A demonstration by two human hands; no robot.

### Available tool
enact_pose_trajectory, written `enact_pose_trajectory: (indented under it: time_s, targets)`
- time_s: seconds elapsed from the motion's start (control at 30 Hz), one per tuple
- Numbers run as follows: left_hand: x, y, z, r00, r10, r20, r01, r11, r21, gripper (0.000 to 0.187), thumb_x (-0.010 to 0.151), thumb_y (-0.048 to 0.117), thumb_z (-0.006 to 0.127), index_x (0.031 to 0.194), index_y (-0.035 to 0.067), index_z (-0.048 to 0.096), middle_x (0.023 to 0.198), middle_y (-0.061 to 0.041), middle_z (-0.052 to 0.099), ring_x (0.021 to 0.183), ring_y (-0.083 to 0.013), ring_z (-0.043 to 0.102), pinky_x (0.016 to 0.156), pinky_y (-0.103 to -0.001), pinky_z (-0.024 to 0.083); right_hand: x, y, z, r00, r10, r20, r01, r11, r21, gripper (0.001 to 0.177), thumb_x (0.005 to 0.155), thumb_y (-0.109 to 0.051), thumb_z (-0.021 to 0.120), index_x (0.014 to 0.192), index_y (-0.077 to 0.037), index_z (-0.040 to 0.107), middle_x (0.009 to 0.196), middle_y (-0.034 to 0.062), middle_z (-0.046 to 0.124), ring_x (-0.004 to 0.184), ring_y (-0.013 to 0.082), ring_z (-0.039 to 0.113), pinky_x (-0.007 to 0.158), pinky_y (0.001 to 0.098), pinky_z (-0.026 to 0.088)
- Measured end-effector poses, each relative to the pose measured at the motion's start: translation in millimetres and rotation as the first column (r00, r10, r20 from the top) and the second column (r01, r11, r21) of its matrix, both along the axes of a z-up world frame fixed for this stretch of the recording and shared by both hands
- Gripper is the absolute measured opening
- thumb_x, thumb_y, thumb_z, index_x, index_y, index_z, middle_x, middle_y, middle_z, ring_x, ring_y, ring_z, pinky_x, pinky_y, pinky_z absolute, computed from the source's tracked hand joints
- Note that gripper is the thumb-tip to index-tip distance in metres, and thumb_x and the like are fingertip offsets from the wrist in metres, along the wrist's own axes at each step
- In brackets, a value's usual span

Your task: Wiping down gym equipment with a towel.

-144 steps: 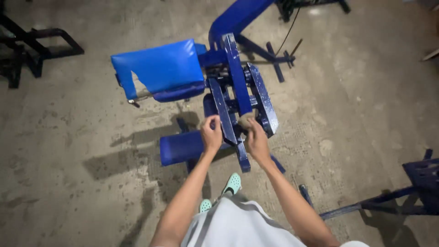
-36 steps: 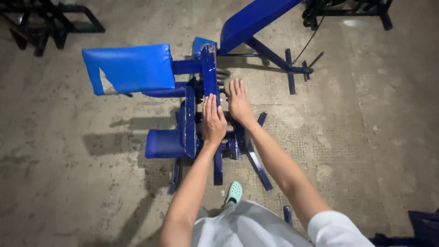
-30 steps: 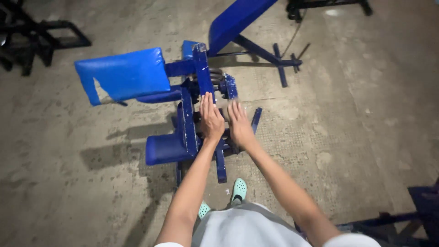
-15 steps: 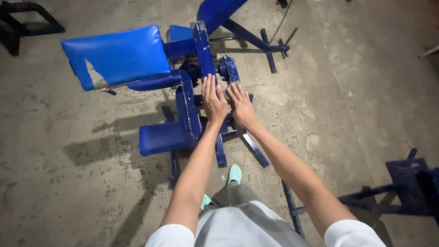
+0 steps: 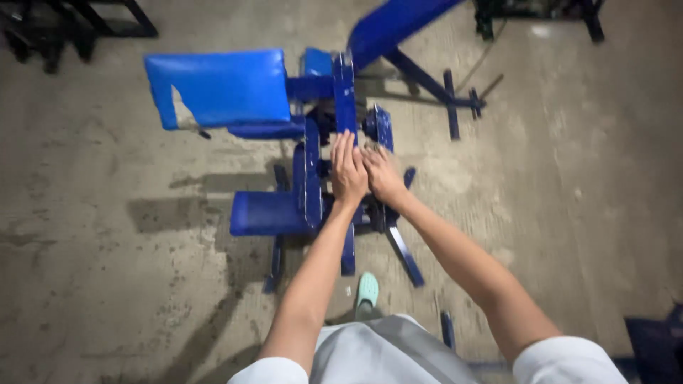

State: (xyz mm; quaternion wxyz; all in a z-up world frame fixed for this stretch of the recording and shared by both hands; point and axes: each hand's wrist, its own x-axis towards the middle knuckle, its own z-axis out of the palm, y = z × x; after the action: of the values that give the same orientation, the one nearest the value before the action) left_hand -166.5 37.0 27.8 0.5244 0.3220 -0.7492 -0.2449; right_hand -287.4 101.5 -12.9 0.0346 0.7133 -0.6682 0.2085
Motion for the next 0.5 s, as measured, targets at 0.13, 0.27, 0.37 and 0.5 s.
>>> enact_pose_trajectory:
  time_s: [0.13, 0.27, 0.37, 0.5]
  targets:
    - [-2, 0, -7, 0.998, 0.048, 0.031, -0.048, 0.999, -0.011, 0.034, 0.107, 0.013, 0.050, 0.134, -0.004, 0.061, 0.146, -0.019, 0.059, 0.142, -0.0402, 0.049, 0.121, -0.047, 0.038, 2, 20, 12, 0.995, 0.019, 0.102, -0.022, 1.000, 0.023, 0.059, 0.090, -0.005, 0.056, 0.147, 0.006, 0.047, 0.146, 0.0268, 0.054, 0.143, 0.0400, 0.045, 0.124, 0.0527, 0.024]
    - [-1, -1, -3, 1.000, 0.012, 0.020, -0.012, 1.000, 0.002, 0.035, 0.108, 0.016, 0.049, 0.135, -0.004, 0.061, 0.145, -0.019, 0.059, 0.141, -0.0390, 0.050, 0.121, -0.046, 0.039, -4, 31, 34, 0.990, 0.104, 0.097, -0.113, 0.989, 0.091, 0.049, 0.091, -0.005, 0.056, 0.140, 0.001, 0.054, 0.139, 0.0261, 0.058, 0.135, 0.0411, 0.050, 0.118, 0.0495, 0.031]
    - [7, 1, 3, 1.000, -0.012, 0.023, 0.010, 0.998, 0.061, 0.035, 0.108, 0.016, 0.048, 0.134, -0.003, 0.063, 0.146, -0.021, 0.059, 0.141, -0.0385, 0.049, 0.119, -0.045, 0.038, -10, 49, 42, 0.977, 0.136, 0.164, -0.180, 0.939, 0.294, 0.037, 0.093, -0.010, 0.056, 0.130, -0.006, 0.062, 0.124, 0.0201, 0.066, 0.117, 0.0345, 0.062, 0.107, 0.0453, 0.043]
    - [30, -10, 18, 0.989, -0.136, 0.062, 0.113, 0.952, 0.285, 0.033, 0.111, 0.019, 0.045, 0.124, 0.001, 0.070, 0.143, -0.021, 0.062, 0.139, -0.0356, 0.052, 0.116, -0.044, 0.039, -10, 73, 45, 0.691, -0.208, 0.692, -0.134, 0.904, 0.405, 0.032, 0.108, -0.030, 0.048, 0.121, -0.008, 0.068, 0.105, 0.0135, 0.072, 0.084, 0.0226, 0.068, 0.077, 0.0357, 0.058]
